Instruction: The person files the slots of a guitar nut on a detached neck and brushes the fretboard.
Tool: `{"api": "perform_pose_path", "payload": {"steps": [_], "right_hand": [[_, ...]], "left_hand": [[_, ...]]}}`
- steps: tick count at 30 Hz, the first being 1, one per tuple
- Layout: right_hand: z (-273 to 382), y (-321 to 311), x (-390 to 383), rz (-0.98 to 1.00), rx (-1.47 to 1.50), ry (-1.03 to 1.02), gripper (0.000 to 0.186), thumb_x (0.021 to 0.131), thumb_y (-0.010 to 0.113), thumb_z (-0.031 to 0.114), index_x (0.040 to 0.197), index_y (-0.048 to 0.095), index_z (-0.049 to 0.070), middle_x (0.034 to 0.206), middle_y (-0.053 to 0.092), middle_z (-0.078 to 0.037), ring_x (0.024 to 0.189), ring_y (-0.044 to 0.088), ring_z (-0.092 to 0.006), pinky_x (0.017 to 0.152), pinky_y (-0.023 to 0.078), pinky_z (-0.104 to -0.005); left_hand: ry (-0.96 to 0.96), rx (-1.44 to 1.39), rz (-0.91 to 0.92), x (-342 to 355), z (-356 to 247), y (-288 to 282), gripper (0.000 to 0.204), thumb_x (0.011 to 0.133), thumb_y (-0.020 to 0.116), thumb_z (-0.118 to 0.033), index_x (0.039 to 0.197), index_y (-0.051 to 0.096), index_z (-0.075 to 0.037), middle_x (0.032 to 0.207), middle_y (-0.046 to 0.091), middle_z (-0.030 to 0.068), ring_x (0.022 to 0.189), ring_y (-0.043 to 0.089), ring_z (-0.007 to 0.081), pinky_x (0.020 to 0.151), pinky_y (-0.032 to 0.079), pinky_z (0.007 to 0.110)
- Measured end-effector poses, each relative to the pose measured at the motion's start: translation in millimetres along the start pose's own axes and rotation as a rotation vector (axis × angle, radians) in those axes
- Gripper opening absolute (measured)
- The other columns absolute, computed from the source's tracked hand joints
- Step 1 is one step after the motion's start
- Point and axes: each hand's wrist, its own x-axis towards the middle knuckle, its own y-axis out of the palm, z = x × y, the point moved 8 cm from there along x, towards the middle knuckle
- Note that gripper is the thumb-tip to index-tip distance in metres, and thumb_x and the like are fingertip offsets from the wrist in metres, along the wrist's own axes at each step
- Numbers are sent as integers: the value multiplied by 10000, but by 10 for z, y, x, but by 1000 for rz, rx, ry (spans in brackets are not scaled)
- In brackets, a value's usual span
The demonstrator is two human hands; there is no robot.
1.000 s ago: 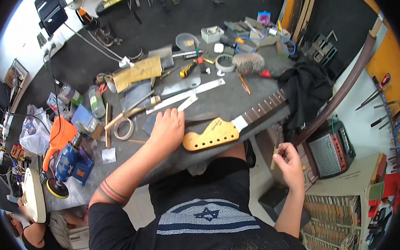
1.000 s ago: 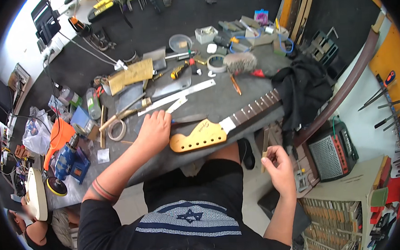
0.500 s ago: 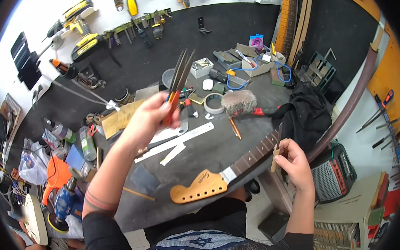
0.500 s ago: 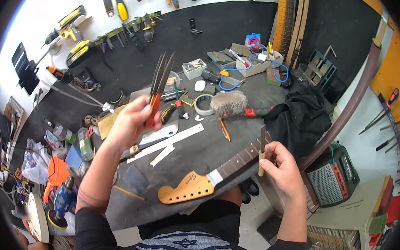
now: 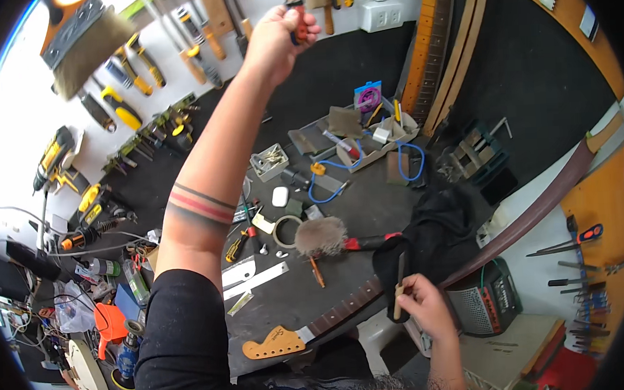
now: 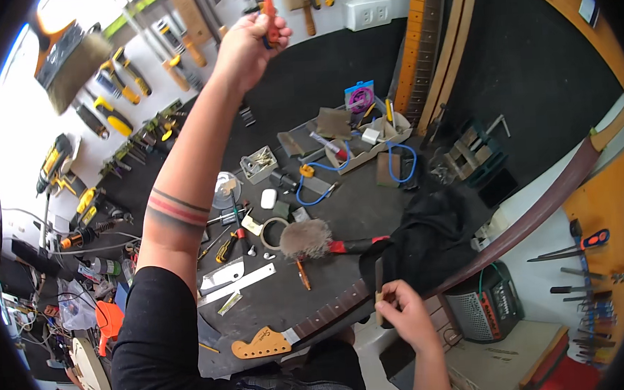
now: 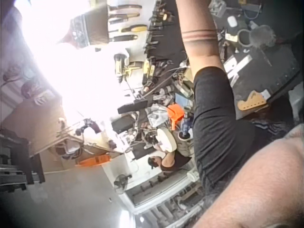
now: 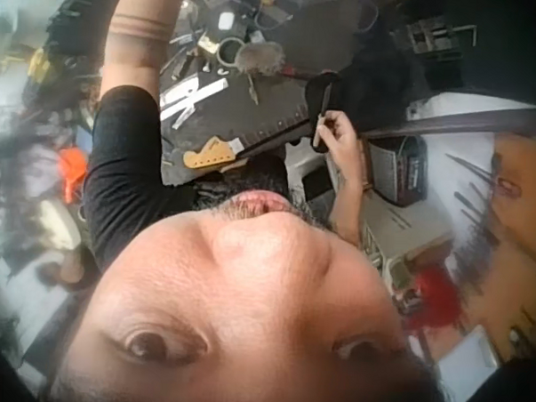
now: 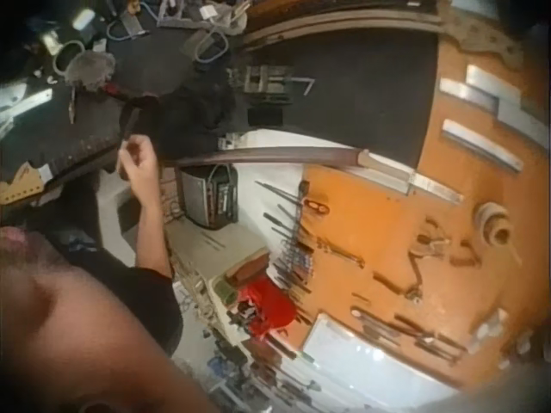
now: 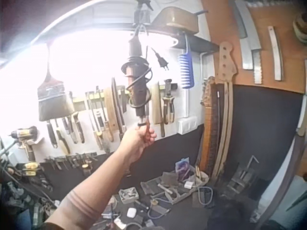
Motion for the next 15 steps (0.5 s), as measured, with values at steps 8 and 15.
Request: {"api": "perform_pose_path", "payload": {"steps": [8,15], "right_hand": [[-61,-424,-282,57,-67,110,264,1003,792,114,1219,678,15,1056,690,-2,915,601,-83,814,491,-265],[50,-603,-258,92,-29,158,263,1022,769,83,1250,658,15,1058,660,21,918,585,-49,827,492,-235]], "left_hand": [[69,-70,-207,382,36,-279,295,1142,612,-169,1379,575,3,1266,726,194,1099,737,300,963,646,460],[58,-75,-275,309,147,-277,297,1148,626,-204,1370,560,-18,1360,646,159,1264,640,263,1120,581,513]]}}
